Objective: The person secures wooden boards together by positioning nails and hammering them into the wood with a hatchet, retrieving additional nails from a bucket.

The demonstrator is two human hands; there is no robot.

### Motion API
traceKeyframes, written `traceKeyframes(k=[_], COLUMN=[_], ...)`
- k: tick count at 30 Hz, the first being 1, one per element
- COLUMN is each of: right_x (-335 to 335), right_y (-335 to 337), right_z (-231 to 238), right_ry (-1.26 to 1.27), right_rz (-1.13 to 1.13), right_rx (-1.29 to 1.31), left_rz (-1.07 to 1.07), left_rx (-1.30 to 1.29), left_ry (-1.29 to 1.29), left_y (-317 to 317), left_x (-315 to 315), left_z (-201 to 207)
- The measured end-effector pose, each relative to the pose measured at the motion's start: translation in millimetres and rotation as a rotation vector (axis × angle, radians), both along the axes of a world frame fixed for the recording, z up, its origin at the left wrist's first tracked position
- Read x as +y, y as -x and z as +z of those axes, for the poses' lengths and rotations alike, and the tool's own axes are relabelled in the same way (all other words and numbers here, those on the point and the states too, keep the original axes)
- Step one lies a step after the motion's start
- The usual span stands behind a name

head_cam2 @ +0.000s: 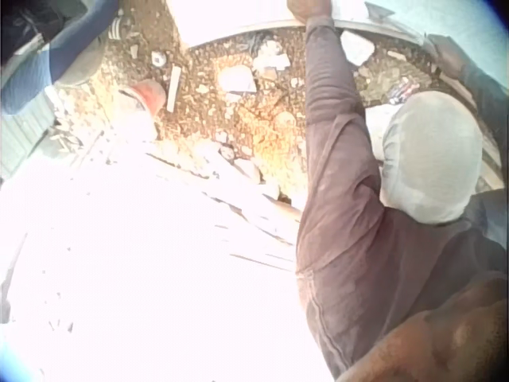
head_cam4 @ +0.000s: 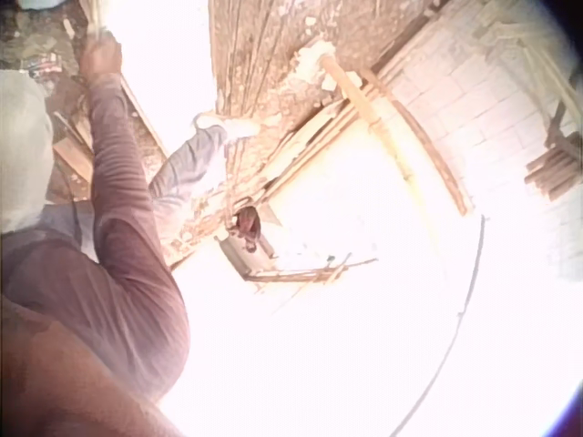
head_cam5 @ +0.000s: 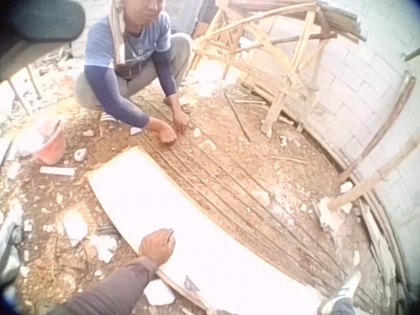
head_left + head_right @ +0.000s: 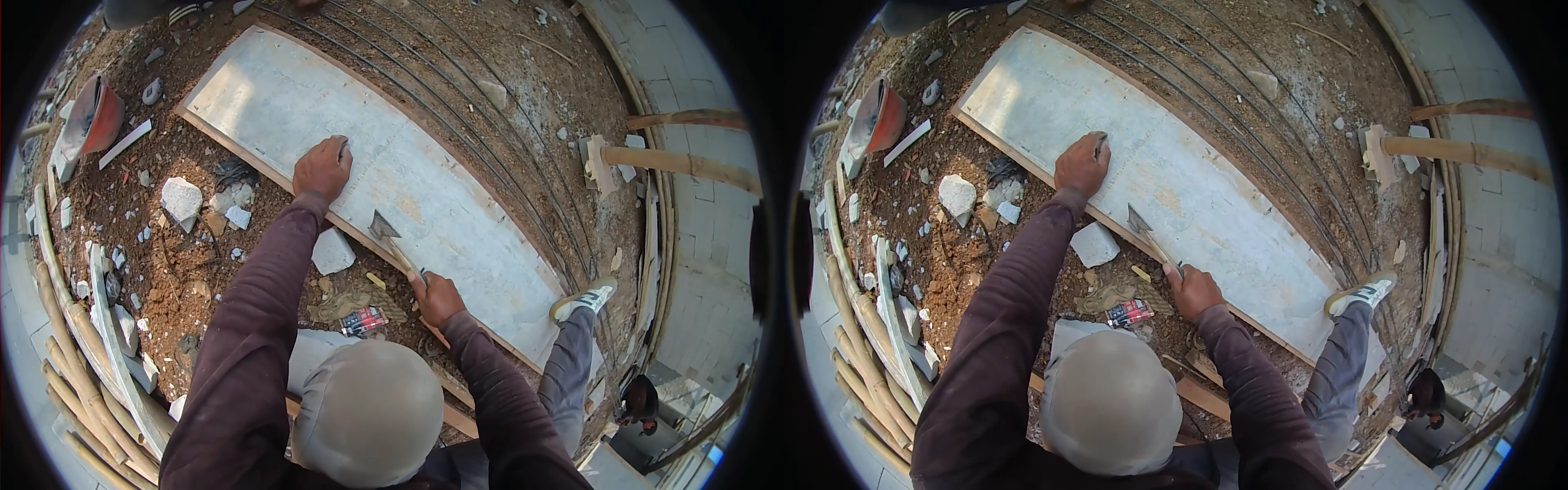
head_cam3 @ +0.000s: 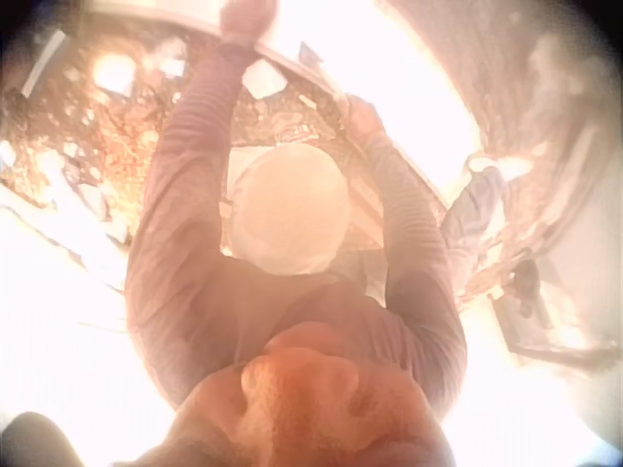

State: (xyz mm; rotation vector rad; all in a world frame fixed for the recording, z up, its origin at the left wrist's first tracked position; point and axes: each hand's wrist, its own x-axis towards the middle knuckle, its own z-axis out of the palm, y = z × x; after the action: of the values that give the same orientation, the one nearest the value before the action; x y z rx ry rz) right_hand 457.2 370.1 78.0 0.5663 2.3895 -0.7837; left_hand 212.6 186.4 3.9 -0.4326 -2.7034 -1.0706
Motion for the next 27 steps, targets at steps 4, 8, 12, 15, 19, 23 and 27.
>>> traceKeyframes(k=[4, 8, 12, 15, 19, 23, 27], right_x=[-16, -29, -42, -46, -46, -40, -41], right_y=[-12, -35, -47, -55, -52, -52, -59], right_z=[34, 53, 43, 34, 34, 40, 41], right_ry=[0.133, 0.242, 0.386, 0.409, 0.551, 0.672, 0.684], right_rz=[-0.201, -0.47, -0.665, -0.749, -0.764, -0.906, -0.979], right_rx=[0.128, 0.337, 0.399, 0.347, 0.449, 0.345, 0.347], left_rz=[0.06, 0.142, 0.039, -0.006, -0.201, -0.22, -0.039], left_rx=[-0.214, -1.402, -1.713, -1.668, -1.622, -1.61, -1.578], left_ry=[-0.334, -1.69, -1.72, -1.717, -1.679, -1.586, -1.551], left_y=[-22, -125, -215, -231, -221, -216, -221], left_x=[-8, -14, 20, 37, 38, 43, 42], left_z=[19, 39, 44, 60, 62, 71, 53])
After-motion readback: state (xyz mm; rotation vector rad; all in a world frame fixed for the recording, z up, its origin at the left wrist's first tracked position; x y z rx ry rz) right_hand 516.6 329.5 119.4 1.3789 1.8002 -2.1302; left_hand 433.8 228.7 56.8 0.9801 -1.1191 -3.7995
